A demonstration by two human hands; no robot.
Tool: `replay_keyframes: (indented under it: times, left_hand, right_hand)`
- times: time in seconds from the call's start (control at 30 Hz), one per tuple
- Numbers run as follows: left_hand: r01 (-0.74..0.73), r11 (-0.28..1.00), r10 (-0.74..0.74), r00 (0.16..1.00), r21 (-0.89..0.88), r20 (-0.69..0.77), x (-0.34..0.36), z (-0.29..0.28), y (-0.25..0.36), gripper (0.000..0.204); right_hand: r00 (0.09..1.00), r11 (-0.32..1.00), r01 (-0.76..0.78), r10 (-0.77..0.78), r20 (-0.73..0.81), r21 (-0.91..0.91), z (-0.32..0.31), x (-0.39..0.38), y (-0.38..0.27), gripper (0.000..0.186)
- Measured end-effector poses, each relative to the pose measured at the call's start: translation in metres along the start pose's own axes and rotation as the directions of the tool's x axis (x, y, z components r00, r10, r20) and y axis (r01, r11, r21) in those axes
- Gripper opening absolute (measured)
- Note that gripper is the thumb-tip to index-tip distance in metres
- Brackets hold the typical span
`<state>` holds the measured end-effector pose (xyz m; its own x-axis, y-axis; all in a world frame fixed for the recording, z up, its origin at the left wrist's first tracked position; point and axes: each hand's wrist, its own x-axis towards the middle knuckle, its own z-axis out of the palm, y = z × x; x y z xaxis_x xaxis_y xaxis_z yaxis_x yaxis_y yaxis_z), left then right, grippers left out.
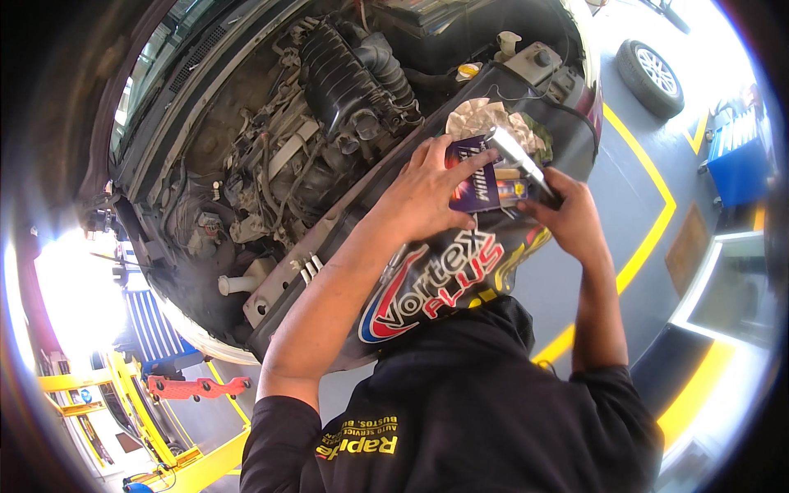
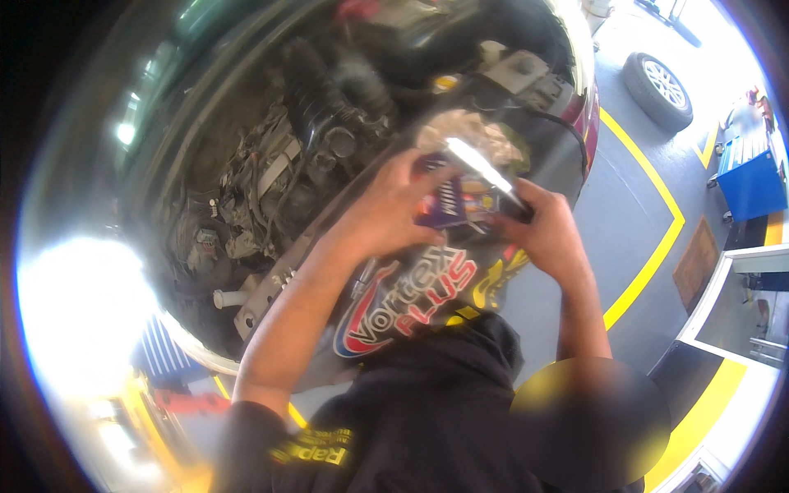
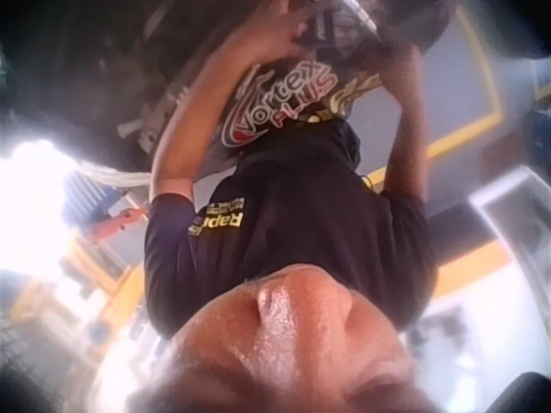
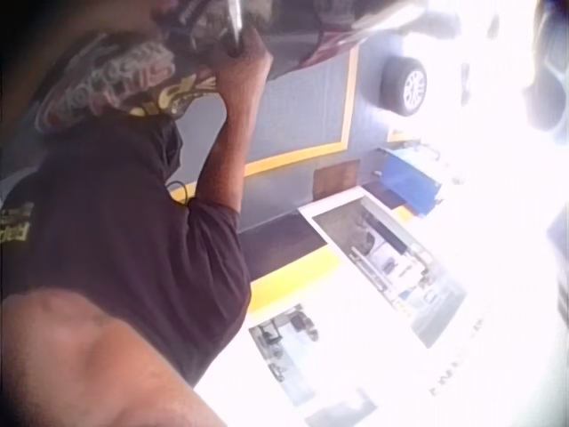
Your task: The person removes spark plugs from a car engine using a ratchet and socket, then installs new spark plugs one by one. The person uses a spark plug gap tool to adjust the new plugs before installation and tightens each with the ratchet.
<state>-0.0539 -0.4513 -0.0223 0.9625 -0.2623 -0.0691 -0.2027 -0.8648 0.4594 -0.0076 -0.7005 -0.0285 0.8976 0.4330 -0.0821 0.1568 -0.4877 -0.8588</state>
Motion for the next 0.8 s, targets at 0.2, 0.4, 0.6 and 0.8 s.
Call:
replay_keyframes:
  times: [0.2,0.4,0.6,0.8]
  left_hand:
    - [-0.07,0.984,0.076,0.997,0.164,-0.029,0.012,0.002,0.014,0.074]
    - [-0.194,0.977,0.2,0.978,0.089,-0.066,0.022,0.017,0.002,0.064]
    - [-0.249,0.962,0.269,0.936,0.113,-0.227,0.018,0.023,0.005,0.059]
    - [-0.252,0.943,0.3,0.926,0.217,-0.228,0.011,0.027,0.005,0.06]
  right_hand:
    - [0.998,0.999,0.041,-0.042,0.045,0.022,0.001,0.007,0.004,0.03]
    - [1.0,0.996,0.002,-0.001,-0.009,0.089,0.005,-0.001,0.004,0.024]
    - [0.987,0.928,0.072,-0.015,-0.157,0.365,-0.012,-0.011,0.03,0.023]
    - [0.953,0.834,0.091,0.086,-0.291,0.545,-0.038,-0.022,0.035,0.031]
